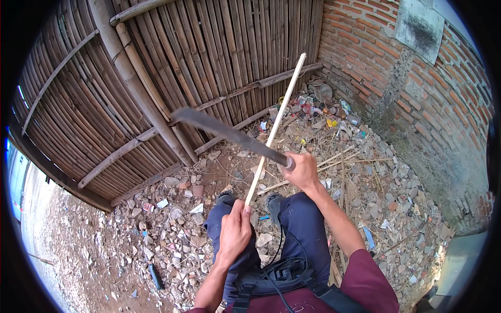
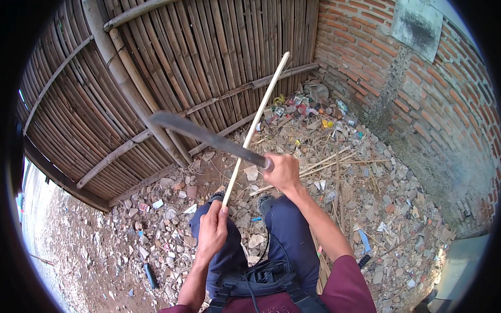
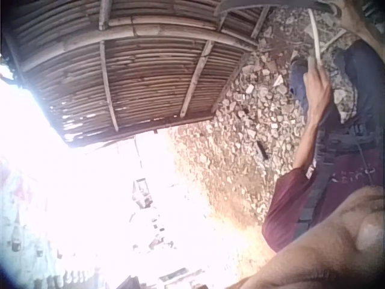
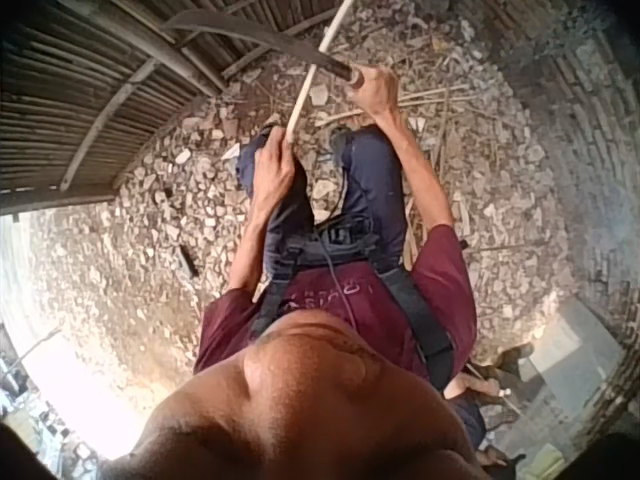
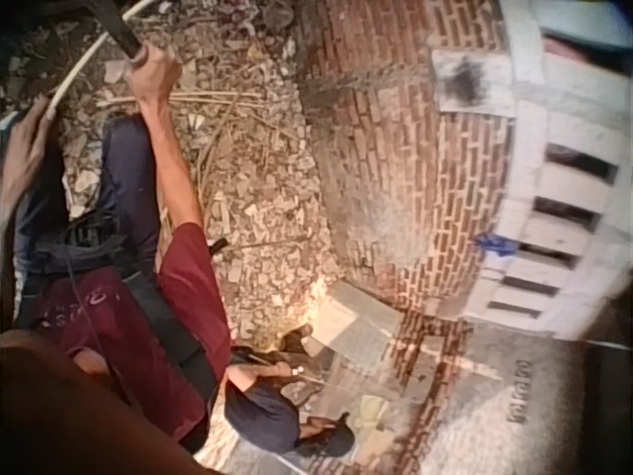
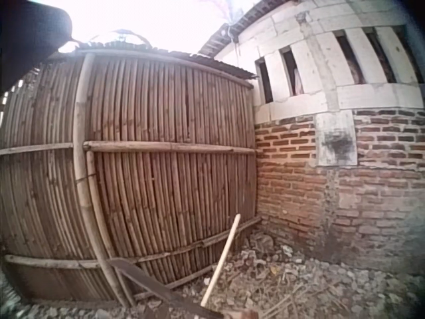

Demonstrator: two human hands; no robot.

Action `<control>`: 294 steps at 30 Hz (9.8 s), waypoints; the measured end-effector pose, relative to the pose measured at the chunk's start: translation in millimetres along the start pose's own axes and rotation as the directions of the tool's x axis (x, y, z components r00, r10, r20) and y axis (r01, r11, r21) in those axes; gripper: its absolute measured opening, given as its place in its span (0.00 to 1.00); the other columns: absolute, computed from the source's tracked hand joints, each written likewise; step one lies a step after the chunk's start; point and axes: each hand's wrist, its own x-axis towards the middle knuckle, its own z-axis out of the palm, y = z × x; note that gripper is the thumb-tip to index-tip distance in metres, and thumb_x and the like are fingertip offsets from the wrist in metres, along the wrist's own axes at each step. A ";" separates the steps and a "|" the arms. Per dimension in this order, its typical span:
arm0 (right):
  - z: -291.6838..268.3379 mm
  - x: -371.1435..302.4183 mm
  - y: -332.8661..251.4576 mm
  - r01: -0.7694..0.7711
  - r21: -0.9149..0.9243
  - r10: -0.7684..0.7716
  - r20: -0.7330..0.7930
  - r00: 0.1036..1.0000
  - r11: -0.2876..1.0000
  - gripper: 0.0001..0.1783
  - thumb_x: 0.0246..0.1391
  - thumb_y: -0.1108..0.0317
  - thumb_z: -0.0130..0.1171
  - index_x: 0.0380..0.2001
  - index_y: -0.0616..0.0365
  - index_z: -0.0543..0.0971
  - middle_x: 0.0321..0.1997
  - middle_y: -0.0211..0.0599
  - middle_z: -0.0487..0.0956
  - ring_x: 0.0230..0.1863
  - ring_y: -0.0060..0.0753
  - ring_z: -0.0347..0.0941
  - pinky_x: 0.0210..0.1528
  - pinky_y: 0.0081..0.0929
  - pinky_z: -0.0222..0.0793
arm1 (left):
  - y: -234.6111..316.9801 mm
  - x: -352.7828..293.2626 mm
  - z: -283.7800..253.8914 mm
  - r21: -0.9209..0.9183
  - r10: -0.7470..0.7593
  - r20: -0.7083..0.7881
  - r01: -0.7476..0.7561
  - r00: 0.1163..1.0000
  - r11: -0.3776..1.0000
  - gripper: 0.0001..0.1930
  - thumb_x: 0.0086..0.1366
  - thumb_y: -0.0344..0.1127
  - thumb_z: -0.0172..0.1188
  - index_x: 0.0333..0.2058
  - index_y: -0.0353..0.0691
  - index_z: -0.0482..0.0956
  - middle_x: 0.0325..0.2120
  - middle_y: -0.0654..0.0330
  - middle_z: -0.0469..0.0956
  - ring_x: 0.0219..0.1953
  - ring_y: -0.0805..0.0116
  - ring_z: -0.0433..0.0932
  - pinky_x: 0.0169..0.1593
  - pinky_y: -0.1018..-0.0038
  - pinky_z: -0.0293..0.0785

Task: The person shaves a thin wooden rod by hand using a small knife and a machete. The person uses a smaller knife to whittle one end of the rod and then uses a larger machete-like blade to scrape down the length of the wood while holding it vertically.

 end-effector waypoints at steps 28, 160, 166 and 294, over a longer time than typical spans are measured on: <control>2.2 -2.4 1.7 -0.094 -0.003 0.094 0.040 0.995 0.996 0.09 0.41 0.67 0.69 0.31 0.52 0.88 0.20 0.42 0.83 0.23 0.49 0.83 0.29 0.44 0.78 | -17.2 -5.1 16.1 0.210 0.132 -0.126 -0.103 0.983 0.972 0.06 0.78 0.30 0.55 0.40 0.37 0.68 0.21 0.39 0.77 0.26 0.32 0.80 0.27 0.46 0.68; -9.9 -56.6 134.5 -0.586 0.705 0.732 0.140 0.667 0.399 0.09 0.58 0.69 0.63 0.26 0.57 0.74 0.18 0.20 0.66 0.16 0.15 0.60 0.18 0.22 0.52 | -58.7 -22.8 -24.3 -0.073 -0.132 0.273 0.157 0.953 0.985 0.15 0.83 0.41 0.53 0.39 0.35 0.78 0.19 0.67 0.63 0.24 0.79 0.60 0.27 0.70 0.58; -30.0 -39.8 47.6 -0.289 0.063 0.292 -0.034 0.956 0.955 0.08 0.50 0.68 0.69 0.24 0.60 0.82 0.17 0.39 0.79 0.17 0.37 0.77 0.26 0.39 0.70 | -46.9 -11.3 -10.4 -0.193 -0.111 0.312 0.177 0.944 0.965 0.19 0.85 0.45 0.49 0.37 0.38 0.76 0.19 0.73 0.64 0.22 0.82 0.60 0.26 0.77 0.57; 14.0 24.5 68.1 0.147 -0.060 -0.147 0.000 0.989 0.987 0.09 0.42 0.67 0.70 0.31 0.52 0.89 0.17 0.38 0.82 0.19 0.42 0.82 0.28 0.38 0.77 | -42.1 -102.7 -42.0 0.154 -0.162 0.011 0.159 0.987 0.975 0.15 0.79 0.34 0.55 0.30 0.36 0.70 0.14 0.46 0.69 0.18 0.42 0.74 0.25 0.55 0.64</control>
